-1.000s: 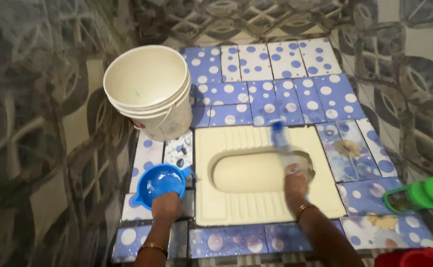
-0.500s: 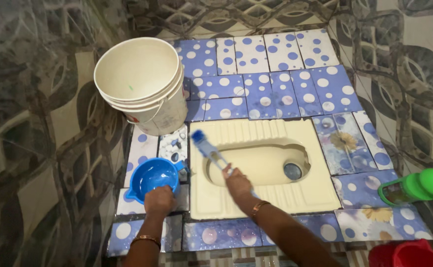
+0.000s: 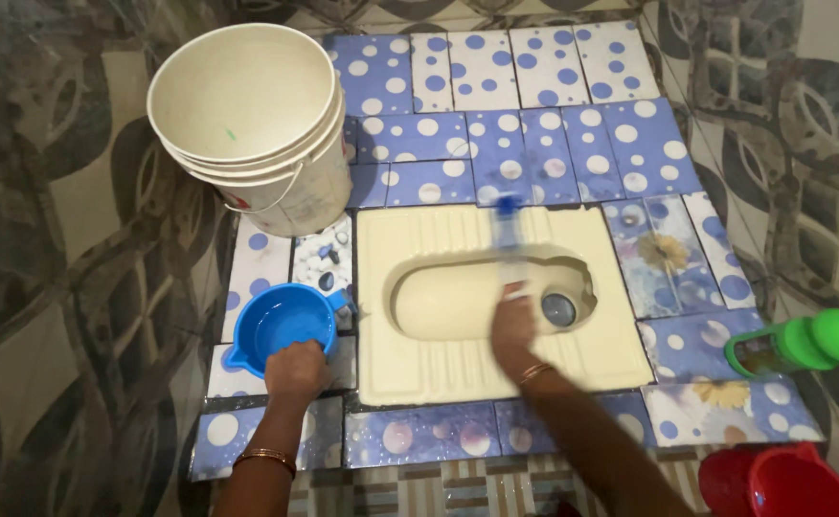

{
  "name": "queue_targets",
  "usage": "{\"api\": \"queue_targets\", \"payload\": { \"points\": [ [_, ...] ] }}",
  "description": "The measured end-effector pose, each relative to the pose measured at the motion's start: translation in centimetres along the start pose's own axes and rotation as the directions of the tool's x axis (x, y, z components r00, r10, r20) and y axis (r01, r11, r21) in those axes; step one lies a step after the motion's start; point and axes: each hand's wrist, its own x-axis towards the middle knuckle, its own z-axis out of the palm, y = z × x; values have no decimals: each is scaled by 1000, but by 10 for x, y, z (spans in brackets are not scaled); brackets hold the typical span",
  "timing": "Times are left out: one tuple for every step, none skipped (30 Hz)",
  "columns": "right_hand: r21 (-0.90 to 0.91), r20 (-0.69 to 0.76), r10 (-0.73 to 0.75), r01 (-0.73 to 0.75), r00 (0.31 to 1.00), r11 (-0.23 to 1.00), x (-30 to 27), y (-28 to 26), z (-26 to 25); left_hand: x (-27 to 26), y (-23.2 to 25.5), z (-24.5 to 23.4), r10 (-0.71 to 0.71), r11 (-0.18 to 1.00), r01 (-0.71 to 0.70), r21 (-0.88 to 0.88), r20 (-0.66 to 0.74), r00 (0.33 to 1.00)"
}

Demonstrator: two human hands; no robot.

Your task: The person scrubs a squat toilet with a long-handled brush, repeatedly scooping water from a blue jug to rinse the bowl. They then rinse the brush under a wall tap and continue scrubbing the toilet surface.

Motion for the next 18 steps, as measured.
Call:
{"api": "queue_targets", "payload": {
  "points": [
    [-16,5,-94,94,996,995,-14,-27,-7,0,0,0,7,1000,-7,3,-11,1000],
    [-44,17,-185,185,983,982,-28,-48,-14,-1,-1,2,14,1000,-14,5,-22,1000],
    [-88,24,-275,276,961,957,-41,-62,-21,-1,-1,4,8,1000,-8,4,-3,1000],
    [-131,23,-363,363,932,923,-50,-67,-25,-1,0,6,1,1000,-2,3,15,1000],
    [-164,13,-424,420,906,893,-51,-71,-27,2,-2,5,0,1000,0,10,27,1000],
    [-163,23,-499,496,866,853,-50,-73,-24,2,-4,6,7,1000,-7,12,0,1000],
    [-28,-70,-443,443,894,896,-42,-62,-18,2,-3,9,16,1000,-16,12,-27,1000],
    [113,-153,-371,390,916,914,-31,-42,-9,3,-4,10,25,1000,-24,12,-54,998],
    [58,-97,-354,361,930,931,-18,-16,-1,5,-5,11,28,1000,-27,10,-49,998],
    [1,-41,-333,333,942,943,-4,13,3,6,-6,12,31,999,-31,8,-44,999],
    [-1,-155,-324,328,933,945,9,45,4,6,-6,14,31,1000,-31,2,-36,999],
    [-59,27,-189,190,982,980,19,72,3,6,-5,16,36,999,-36,0,-45,998],
    [-64,85,-101,106,991,992,24,87,1,6,-6,17,42,999,-42,1,-52,998],
    [-73,141,-11,22,990,997,29,104,-4,6,-7,16,49,999,-49,2,-60,997],
    [-81,193,81,-66,978,994,36,117,-9,6,-8,15,55,998,-54,15,-73,996],
    [-76,224,146,-132,964,988,42,124,-15,2,-7,14,62,998,-59,29,-86,994],
    [-57,229,177,-168,957,984,44,121,-18,1,-5,13,74,996,-70,47,-99,992],
    [-41,222,184,-179,958,983,44,111,-19,0,-4,11,54,998,-52,21,-81,995]
  ]
}}
